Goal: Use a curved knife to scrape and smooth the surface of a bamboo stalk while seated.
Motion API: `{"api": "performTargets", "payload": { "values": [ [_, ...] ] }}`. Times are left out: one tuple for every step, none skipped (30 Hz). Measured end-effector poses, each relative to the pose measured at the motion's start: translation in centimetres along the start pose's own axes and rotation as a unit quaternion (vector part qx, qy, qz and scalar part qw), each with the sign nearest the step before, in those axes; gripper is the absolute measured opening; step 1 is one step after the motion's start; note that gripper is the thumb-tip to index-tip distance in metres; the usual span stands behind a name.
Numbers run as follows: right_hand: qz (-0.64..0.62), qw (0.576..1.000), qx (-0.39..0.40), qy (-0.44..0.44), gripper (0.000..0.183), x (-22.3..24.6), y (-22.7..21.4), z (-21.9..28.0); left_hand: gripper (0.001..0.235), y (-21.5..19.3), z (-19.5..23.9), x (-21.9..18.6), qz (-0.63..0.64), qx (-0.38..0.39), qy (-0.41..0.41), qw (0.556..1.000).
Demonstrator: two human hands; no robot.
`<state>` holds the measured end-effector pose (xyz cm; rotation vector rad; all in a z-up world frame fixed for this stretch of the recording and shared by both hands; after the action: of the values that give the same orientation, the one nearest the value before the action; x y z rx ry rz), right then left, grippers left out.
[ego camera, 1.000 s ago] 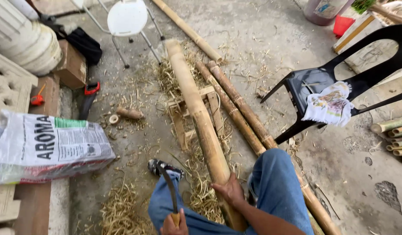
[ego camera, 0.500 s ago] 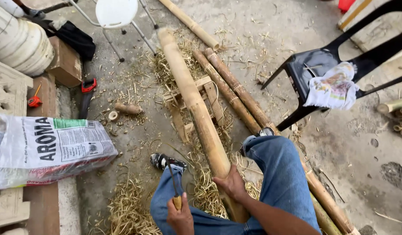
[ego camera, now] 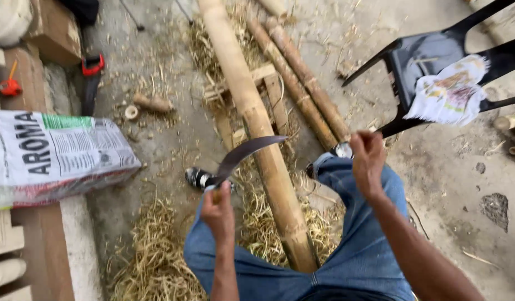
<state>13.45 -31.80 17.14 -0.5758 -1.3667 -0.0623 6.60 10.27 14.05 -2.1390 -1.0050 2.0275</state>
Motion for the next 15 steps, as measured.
{"api": "performTargets", "payload": {
  "values": [
    [0.003, 1.0, 0.005, 0.005, 0.027, 0.4, 1.0, -1.1, 0.04, 1.2, -0.5, 0.0, -0.003, 0.0, -0.007, 1.0],
    [0.028, 0.997, 0.053, -0.041, 0.025, 1.5, 2.6, -2.2, 0.043, 3.6, -0.8, 1.1, -0.025, 0.096, -0.104, 0.99],
    [0.053, 0.99, 0.1, -0.09, 0.024, 2.8, 4.1, -3.4, 0.045, 6.2, -0.7, 2.2, -0.042, 0.19, -0.197, 0.961],
    [0.056, 0.989, 0.105, -0.088, 0.024, 2.3, 5.9, -4.4, 0.045, 7.2, -1.2, 2.5, -0.041, 0.188, -0.203, 0.96],
    [0.114, 0.966, 0.209, -0.1, 0.028, 1.9, 9.4, -5.2, 0.045, 8.7, -2.0, 2.8, -0.07, 0.222, -0.196, 0.953],
    [0.171, 0.929, 0.309, -0.109, 0.033, 1.2, 12.7, -5.6, 0.045, 10.1, -2.8, 3.0, -0.099, 0.255, -0.187, 0.943],
    [0.17, 0.928, 0.314, -0.106, 0.033, -1.4, 14.7, -6.8, 0.045, 11.0, -3.7, 4.3, -0.101, 0.255, -0.192, 0.942],
    [0.177, 0.904, 0.364, -0.135, 0.037, -3.7, 17.3, -7.5, 0.047, 12.2, -4.6, 5.3, -0.119, 0.273, -0.174, 0.938],
    [0.182, 0.878, 0.41, -0.164, 0.042, -6.0, 19.8, -8.1, 0.05, 13.6, -5.7, 6.4, -0.136, 0.294, -0.153, 0.934],
    [0.181, 0.879, 0.411, -0.16, 0.042, -6.2, 21.1, -9.2, 0.05, 14.2, -7.6, 6.3, -0.138, 0.297, -0.155, 0.932],
    [0.198, 0.872, 0.423, -0.144, 0.044, -6.7, 22.4, -10.1, 0.048, 14.8, -9.4, 5.7, -0.142, 0.293, -0.123, 0.937],
    [0.215, 0.865, 0.435, -0.128, 0.046, -7.3, 23.6, -11.0, 0.046, 15.6, -11.2, 5.2, -0.146, 0.29, -0.091, 0.942],
    [0.213, 0.865, 0.438, -0.12, 0.046, -7.3, 25.2, -12.8, 0.046, 16.5, -13.6, 5.8, -0.15, 0.294, -0.096, 0.939],
    [0.229, 0.875, 0.404, -0.135, 0.045, -7.1, 26.4, -14.7, 0.045, 17.4, -16.1, 5.9, -0.185, 0.281, -0.053, 0.94],
    [0.246, 0.884, 0.37, -0.147, 0.045, -7.0, 27.3, -16.4, 0.045, 18.2, -18.2, 6.0, -0.219, 0.27, -0.011, 0.938]
  ]
}}
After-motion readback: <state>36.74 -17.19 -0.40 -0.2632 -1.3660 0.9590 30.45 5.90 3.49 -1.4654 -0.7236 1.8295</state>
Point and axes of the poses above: each hand's wrist, its own z-axis away from the middle knuckle, its own y-axis out of the palm, x = y × z, the point moved 7 cm from there along -z, towards the middle knuckle, and after that the axes turned 7 degrees about x, right-handed, at the moved point
